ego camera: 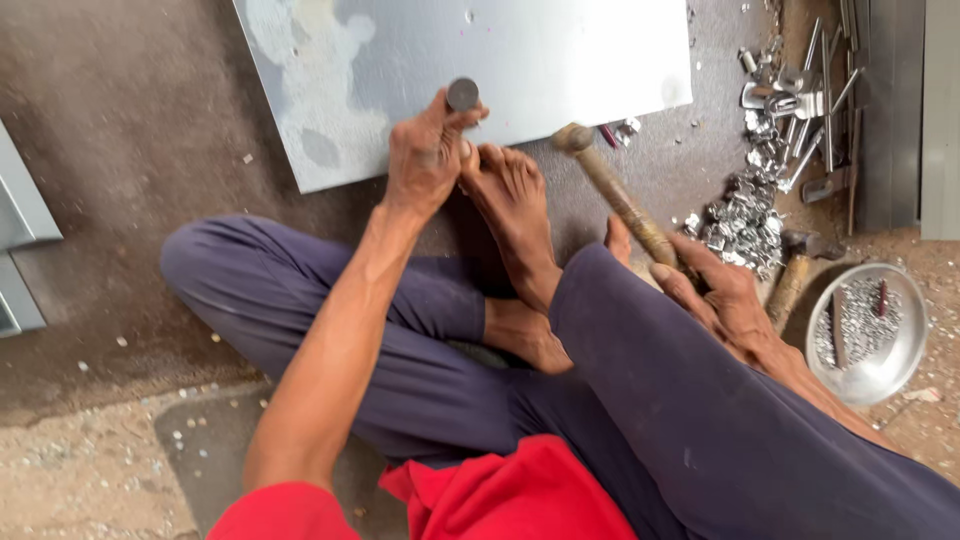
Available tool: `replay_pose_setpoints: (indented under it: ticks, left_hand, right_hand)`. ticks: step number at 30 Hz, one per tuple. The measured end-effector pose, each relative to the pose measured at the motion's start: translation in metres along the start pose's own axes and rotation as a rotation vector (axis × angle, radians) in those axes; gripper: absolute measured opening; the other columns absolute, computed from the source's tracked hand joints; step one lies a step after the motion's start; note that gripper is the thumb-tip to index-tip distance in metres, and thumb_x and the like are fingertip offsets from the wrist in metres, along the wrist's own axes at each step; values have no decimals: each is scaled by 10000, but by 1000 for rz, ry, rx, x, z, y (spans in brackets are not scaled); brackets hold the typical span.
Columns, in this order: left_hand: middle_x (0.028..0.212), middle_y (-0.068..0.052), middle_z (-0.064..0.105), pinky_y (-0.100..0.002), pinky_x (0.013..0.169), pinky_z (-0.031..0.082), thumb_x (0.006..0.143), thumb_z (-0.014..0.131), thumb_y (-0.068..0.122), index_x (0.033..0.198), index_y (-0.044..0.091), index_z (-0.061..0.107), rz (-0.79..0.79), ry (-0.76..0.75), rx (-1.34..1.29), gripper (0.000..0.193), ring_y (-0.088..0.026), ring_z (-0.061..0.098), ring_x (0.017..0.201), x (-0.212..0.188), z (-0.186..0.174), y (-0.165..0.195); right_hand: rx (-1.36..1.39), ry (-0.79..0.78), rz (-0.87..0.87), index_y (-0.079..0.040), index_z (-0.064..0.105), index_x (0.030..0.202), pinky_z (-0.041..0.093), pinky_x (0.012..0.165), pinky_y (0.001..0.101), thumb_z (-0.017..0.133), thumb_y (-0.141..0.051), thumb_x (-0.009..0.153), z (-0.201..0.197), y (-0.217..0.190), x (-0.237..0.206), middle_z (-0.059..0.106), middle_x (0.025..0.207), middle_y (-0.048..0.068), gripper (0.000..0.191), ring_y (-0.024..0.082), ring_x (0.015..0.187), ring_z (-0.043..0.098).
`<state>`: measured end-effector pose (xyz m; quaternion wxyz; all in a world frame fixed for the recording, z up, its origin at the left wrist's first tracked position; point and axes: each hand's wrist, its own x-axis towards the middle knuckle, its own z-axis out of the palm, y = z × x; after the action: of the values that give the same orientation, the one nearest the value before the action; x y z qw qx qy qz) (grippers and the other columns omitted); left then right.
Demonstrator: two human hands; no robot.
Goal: The person sits on the floor and uses a hammer and punch to drive rivets into a metal sheet, securing a latch mechanism. They then attach the sheet to a metal box frame and continue hammering rivets to complete the assembly.
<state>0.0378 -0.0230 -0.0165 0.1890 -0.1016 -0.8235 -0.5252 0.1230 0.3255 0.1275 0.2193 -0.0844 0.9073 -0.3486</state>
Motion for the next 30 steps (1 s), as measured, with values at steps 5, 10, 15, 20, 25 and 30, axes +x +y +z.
replay_pose_setpoints:
  ticks: [5, 10, 15, 20, 25, 30]
  left_hand:
    - [1042, -38, 793, -279, 701, 642, 1016, 629, 23, 1211, 85, 630, 36, 11, 59, 205, -169, 787, 875, -9, -1, -1]
    - [928, -18, 803, -293, 598, 584, 1010, 687, 46, 1157, 110, 685, -78, -29, 125, 161, -152, 760, 736, -10, 0, 4]
    - [1016, -47, 788, -282, 701, 636, 1055, 635, 73, 1208, 89, 658, -24, 61, -18, 155, -167, 793, 905, -6, 0, 8]
    - [782, -86, 729, -325, 625, 578, 1059, 673, 142, 1174, 102, 720, -150, -69, 212, 130, -206, 721, 712, -3, -1, 11]
    - [972, -50, 773, -312, 762, 653, 1109, 612, 168, 1190, 85, 671, -176, 143, -349, 130, -183, 781, 892, 8, 10, 11]
    - [968, -32, 801, -278, 621, 638, 1072, 632, 201, 1170, 78, 668, -73, -90, -102, 161, -161, 807, 825, 12, 29, 3]
  right_hand:
    - [-40, 78, -210, -14, 615, 1356, 447, 360, 261, 546, -355, 1043, -6, -26, 21, 638, 695, 47, 468, 93, 478, 541]
    - [-42, 141, -444, 1, 571, 1414, 434, 418, 273, 487, -363, 1139, -15, -44, 38, 607, 716, 58, 464, 104, 494, 521]
    - [-111, -8, -228, -8, 611, 1340, 331, 377, 329, 511, -309, 1078, -13, -49, 55, 475, 533, 57, 411, 145, 407, 406]
    - [-36, 6, -408, -2, 575, 1345, 411, 449, 309, 519, -286, 1128, -8, -49, 50, 572, 648, 61, 362, 125, 497, 504]
    - [-37, 109, -268, 26, 580, 1375, 382, 447, 312, 564, -251, 1065, -6, -35, 42, 556, 633, 53, 416, 112, 478, 479]
    - [0, 168, -338, 17, 588, 1385, 378, 481, 310, 565, -245, 1111, -9, -21, 30, 552, 697, 50, 380, 105, 543, 482]
